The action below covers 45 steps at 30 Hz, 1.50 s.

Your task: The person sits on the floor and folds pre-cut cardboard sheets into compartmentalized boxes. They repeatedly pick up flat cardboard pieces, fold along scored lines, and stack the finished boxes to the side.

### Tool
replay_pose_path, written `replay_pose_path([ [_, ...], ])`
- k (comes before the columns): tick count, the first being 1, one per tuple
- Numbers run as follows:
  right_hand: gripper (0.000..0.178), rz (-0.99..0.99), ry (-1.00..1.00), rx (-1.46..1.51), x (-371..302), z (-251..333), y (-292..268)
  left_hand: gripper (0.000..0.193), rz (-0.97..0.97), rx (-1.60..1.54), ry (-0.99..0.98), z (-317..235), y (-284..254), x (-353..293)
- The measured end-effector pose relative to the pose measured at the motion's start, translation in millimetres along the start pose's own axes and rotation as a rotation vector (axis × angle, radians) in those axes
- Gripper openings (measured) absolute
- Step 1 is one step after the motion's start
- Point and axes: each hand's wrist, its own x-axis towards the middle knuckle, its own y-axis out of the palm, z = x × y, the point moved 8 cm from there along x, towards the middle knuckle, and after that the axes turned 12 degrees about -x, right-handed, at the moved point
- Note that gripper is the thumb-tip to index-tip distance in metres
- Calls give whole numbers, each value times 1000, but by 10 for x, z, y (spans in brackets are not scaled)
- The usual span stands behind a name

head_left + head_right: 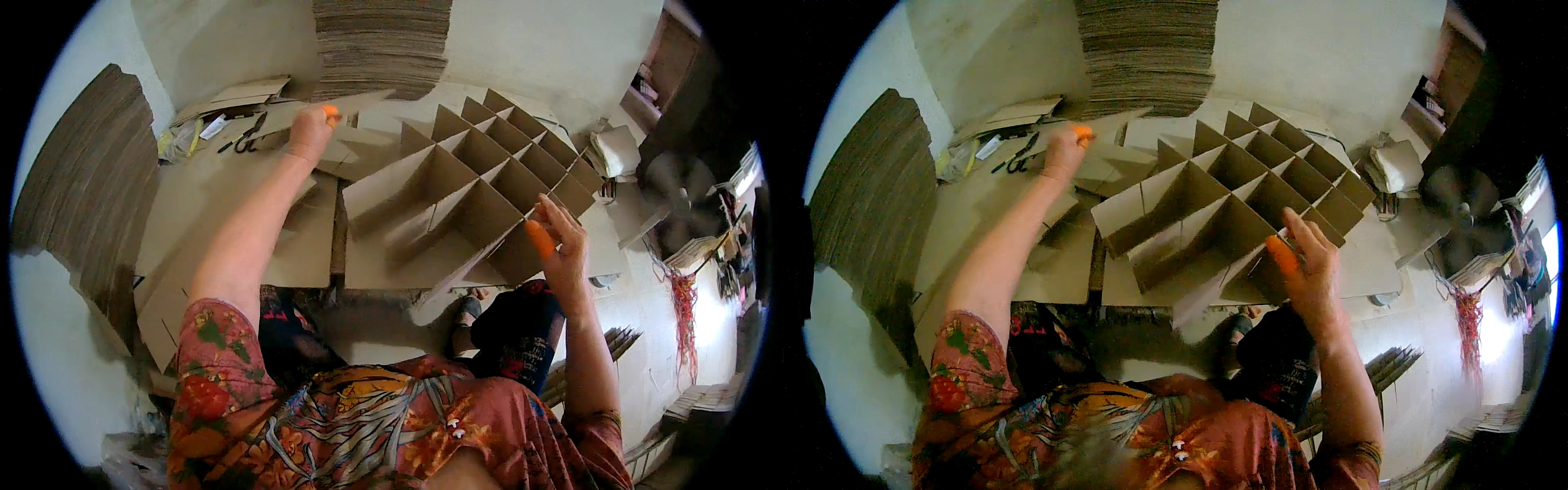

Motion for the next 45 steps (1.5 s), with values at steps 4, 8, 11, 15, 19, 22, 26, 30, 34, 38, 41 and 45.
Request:
replay_pose_path([
  [4, 29, -20, -121, 127, 12, 415, -32, 23, 400, -60, -284, 637, 330, -318],
  [8, 24, -17, -108, 95, -64, 381, -50, 29, 368, -321, -736, 948, 176, -557],
  [11, 23, 22, 28, 192, -106, 166, 16, 28, 62, -234, -571, 417, -318, -335],
  [15, 34, 190, 318, 661, -33, 228, 278, 26, -173, -279, -55, -717, -684, -362],
  [19, 36, 295, 509, 1280, -42, 285, 528, 31, 54, -386, 480, -2039, -364, -1052],
  [22, 30, -45, 784, 1205, -116, 24, 421, 34, 282, -489, 639, -2559, -247, -1411],
  [26, 27, -157, 443, 716, -147, -138, -158, 44, 193, -896, 133, -1925, -105, -1281],
  [30, 21, -188, 217, 520, -202, 16, -572, 58, -110, -620, -151, -1248, -407, -566],
  [34, 20, -99, 200, 353, -231, 78, -430, 48, 100, -894, -382, -762, -136, -222],
  [38, 20, -32, 270, 369, -242, 92, -269, 36, 160, -912, -399, -607, 76, -237],
  [41, 15, -39, 281, 297, -276, 78, -275, 37, 112, -986, -369, -604, 81, -190],
  [45, 12, 65, 367, 312, -436, -60, 4, 38, 198, -919, -461, -305, 308, -334],
])
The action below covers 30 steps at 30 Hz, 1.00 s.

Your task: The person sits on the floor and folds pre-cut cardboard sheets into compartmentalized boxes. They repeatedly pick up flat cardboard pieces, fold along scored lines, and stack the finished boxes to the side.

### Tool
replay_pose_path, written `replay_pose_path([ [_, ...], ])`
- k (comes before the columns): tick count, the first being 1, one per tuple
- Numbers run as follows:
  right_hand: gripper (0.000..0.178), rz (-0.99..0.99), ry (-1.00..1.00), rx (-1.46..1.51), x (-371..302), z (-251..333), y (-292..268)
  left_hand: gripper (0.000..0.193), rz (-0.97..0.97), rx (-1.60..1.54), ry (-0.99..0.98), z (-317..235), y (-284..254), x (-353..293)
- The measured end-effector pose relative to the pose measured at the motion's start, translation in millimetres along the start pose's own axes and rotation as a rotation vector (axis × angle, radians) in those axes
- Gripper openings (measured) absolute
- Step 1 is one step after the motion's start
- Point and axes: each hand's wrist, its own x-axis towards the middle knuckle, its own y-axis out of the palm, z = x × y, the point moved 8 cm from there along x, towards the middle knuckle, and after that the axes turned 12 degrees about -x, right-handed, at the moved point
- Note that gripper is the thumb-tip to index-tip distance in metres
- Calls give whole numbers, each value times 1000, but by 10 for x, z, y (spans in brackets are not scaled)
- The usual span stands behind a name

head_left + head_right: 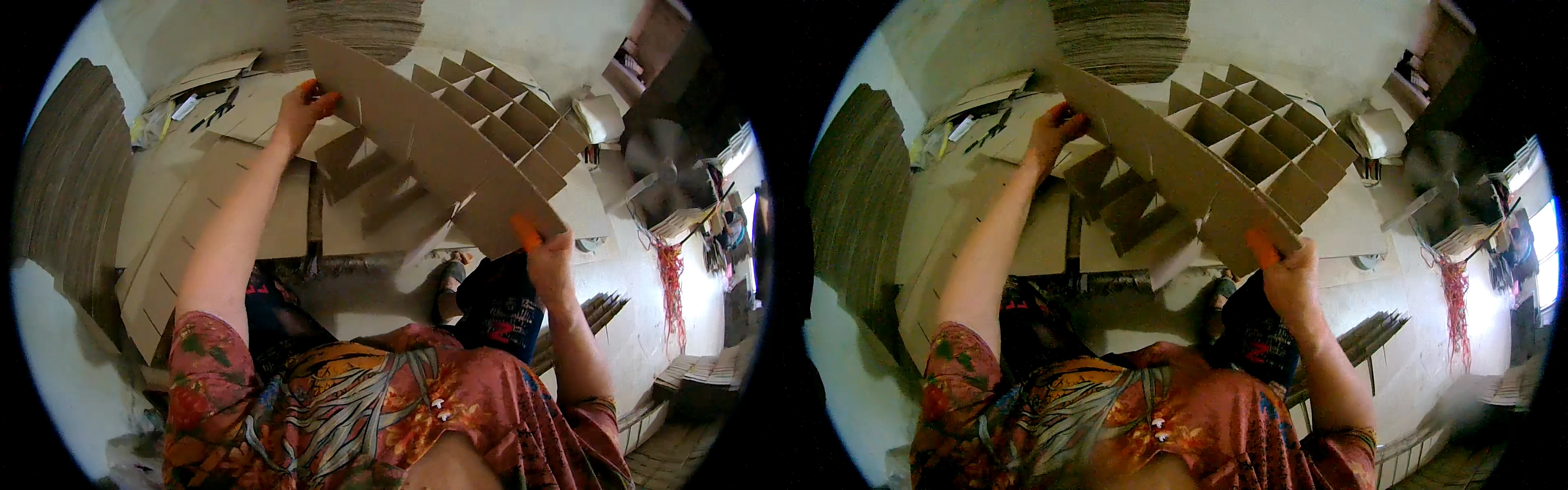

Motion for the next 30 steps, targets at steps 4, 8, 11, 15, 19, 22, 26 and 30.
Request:
replay_pose_path([
  [4, 12, -18, 12, 57, -131, -503, 253, 38, 15, 97, -107, 350, 90, -117],
  [8, 16, 57, 23, 41, -189, -485, 279, 36, -15, -12, -134, 537, -87, -218],
  [11, 34, 137, -1, 85, -111, -370, 210, 33, -208, -44, -81, 392, -163, -439],
  [15, 58, 33, -244, -210, -25, 133, -27, 31, -385, 29, 179, -61, 24, -1113],
  [19, 67, 320, -334, -520, -33, 329, 221, 33, -252, 275, 340, 92, 398, -1791],
  [22, 66, 358, -350, -518, -46, 387, 216, 22, -180, 318, 245, 295, 737, -1889],
  [26, 62, 401, -307, -577, -37, 506, 210, 13, -142, 304, 58, 758, 651, -1803],
  [30, 61, 392, -353, -568, -77, 433, 403, 13, -122, 222, 240, 790, 643, -1761],
])
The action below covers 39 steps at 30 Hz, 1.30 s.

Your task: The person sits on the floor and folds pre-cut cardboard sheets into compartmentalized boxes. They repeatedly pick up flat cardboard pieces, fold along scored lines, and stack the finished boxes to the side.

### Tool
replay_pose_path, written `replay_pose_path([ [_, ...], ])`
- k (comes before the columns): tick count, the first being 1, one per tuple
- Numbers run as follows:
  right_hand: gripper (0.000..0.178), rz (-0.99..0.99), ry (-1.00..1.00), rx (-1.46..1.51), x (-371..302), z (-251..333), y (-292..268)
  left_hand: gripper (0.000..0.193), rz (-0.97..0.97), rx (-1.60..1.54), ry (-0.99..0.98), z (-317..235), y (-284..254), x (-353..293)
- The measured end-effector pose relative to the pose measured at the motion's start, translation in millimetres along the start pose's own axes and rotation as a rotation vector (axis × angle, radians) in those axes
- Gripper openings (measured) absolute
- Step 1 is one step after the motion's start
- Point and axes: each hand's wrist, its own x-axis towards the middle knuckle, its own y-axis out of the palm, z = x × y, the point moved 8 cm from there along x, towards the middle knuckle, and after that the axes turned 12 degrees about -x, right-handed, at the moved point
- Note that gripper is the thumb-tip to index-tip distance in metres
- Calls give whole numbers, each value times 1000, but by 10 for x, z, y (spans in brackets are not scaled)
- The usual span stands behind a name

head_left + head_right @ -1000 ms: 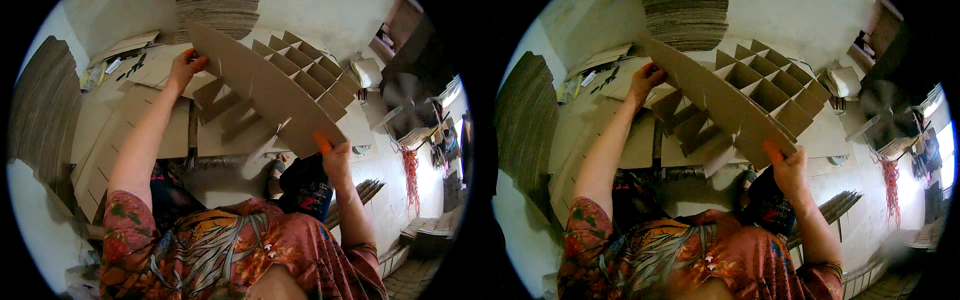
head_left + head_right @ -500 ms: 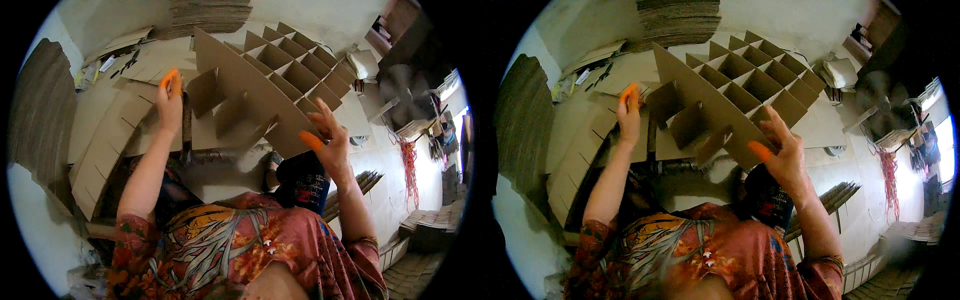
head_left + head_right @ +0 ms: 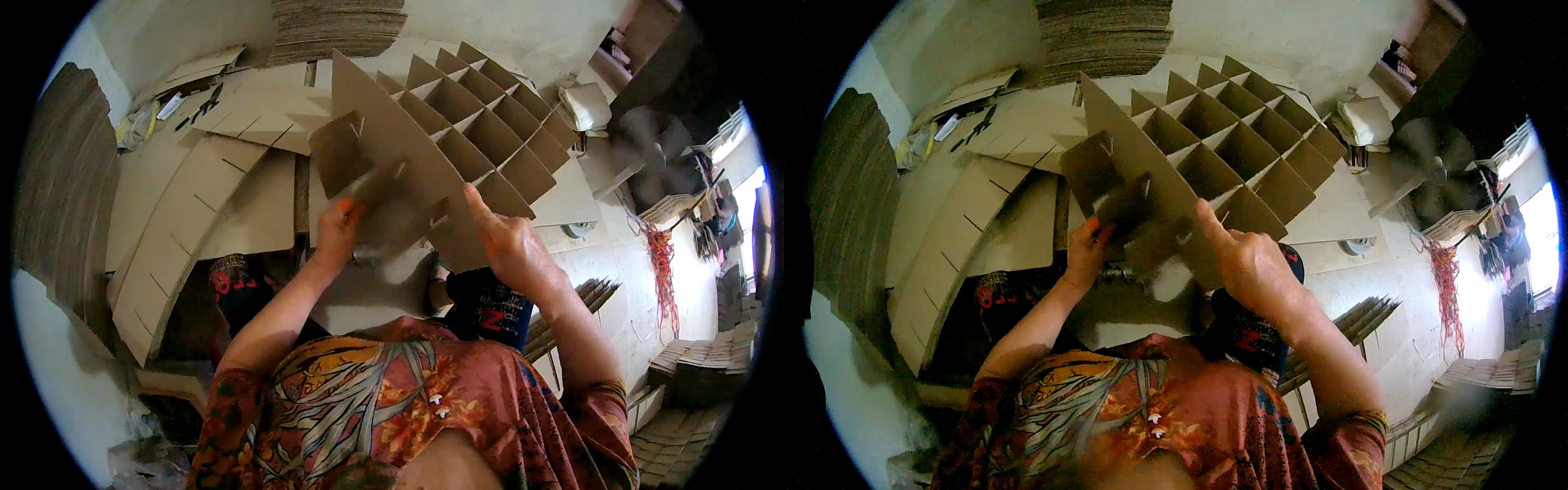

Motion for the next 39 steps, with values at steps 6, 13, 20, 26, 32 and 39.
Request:
replay_pose_path([
  [6, 61, 20, -14, -38, 89, 84, -114, 10, -41, -158, -112, -6, -66, 28],
  [13, 66, -2, 19, -58, 45, 113, -104, 8, 46, 5, -98, -33, -41, 91],
  [20, 72, 105, -73, -216, 39, -14, 313, 14, 129, 31, -194, 21, -9, 26],
  [26, 67, -53, -37, -166, 0, -9, 252, 29, 23, -52, -256, -287, -150, 56],
  [32, 58, -699, 494, -148, -251, -1180, -404, 51, 15, -307, -149, -509, -49, 102],
  [39, 93, -188, 481, 383, 104, -1091, 249, 62, 586, -678, -427, -787, 976, -509],
])
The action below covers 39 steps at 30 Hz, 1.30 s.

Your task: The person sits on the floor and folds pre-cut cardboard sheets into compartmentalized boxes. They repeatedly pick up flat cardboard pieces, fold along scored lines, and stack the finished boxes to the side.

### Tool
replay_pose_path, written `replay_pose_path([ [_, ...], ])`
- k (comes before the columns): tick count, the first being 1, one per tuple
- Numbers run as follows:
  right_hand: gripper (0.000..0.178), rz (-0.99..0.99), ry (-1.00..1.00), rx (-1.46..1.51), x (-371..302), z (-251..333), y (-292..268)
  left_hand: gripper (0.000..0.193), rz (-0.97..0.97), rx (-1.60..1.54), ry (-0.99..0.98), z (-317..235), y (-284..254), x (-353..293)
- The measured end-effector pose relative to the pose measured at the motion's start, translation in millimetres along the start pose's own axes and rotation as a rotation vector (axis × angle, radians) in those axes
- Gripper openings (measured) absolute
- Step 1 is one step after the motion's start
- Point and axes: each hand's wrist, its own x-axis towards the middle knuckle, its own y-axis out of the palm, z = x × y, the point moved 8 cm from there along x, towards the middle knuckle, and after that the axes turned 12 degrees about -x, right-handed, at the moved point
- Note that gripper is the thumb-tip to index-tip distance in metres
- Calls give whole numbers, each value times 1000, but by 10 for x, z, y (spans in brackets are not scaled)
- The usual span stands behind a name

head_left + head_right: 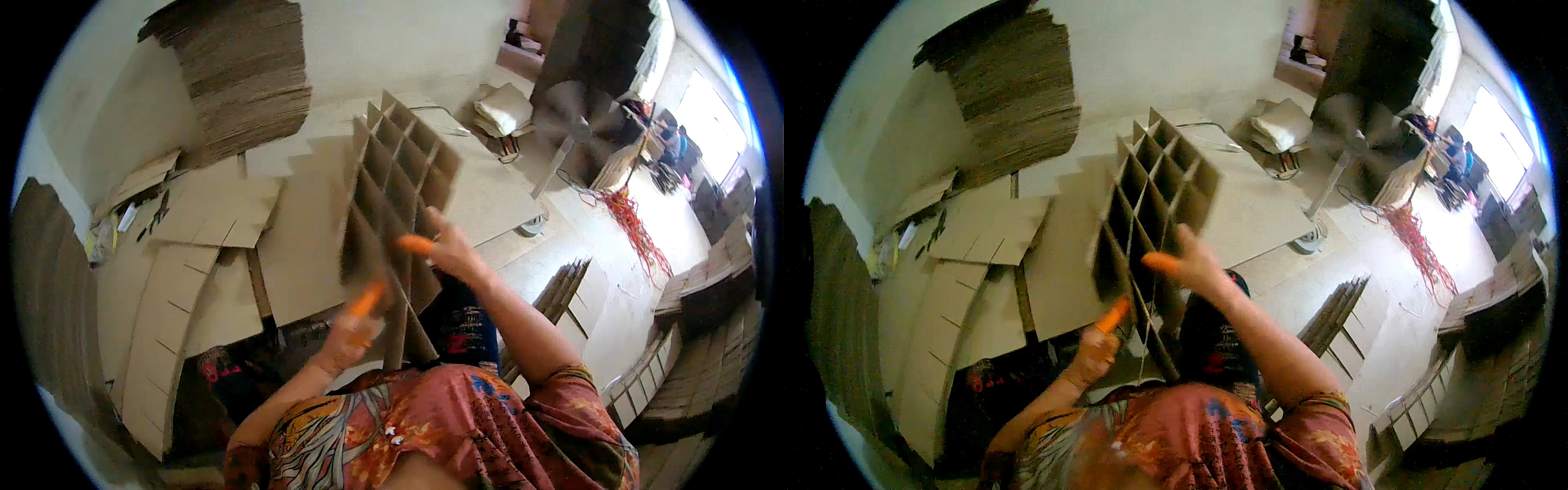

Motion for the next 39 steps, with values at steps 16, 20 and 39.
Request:
replay_pose_path([
  [16, 55, -686, 230, 328, -1528, -1103, -1964, 82, 688, -202, 20, -1899, 2191, 48],
  [20, 59, -890, 250, -49, -1962, -1287, -2549, 80, 870, -191, 78, -1841, 2675, -72],
  [39, 36, -143, 1503, -651, -3437, -4697, -588, 70, 930, -40, 101, -1401, 2979, 232],
])
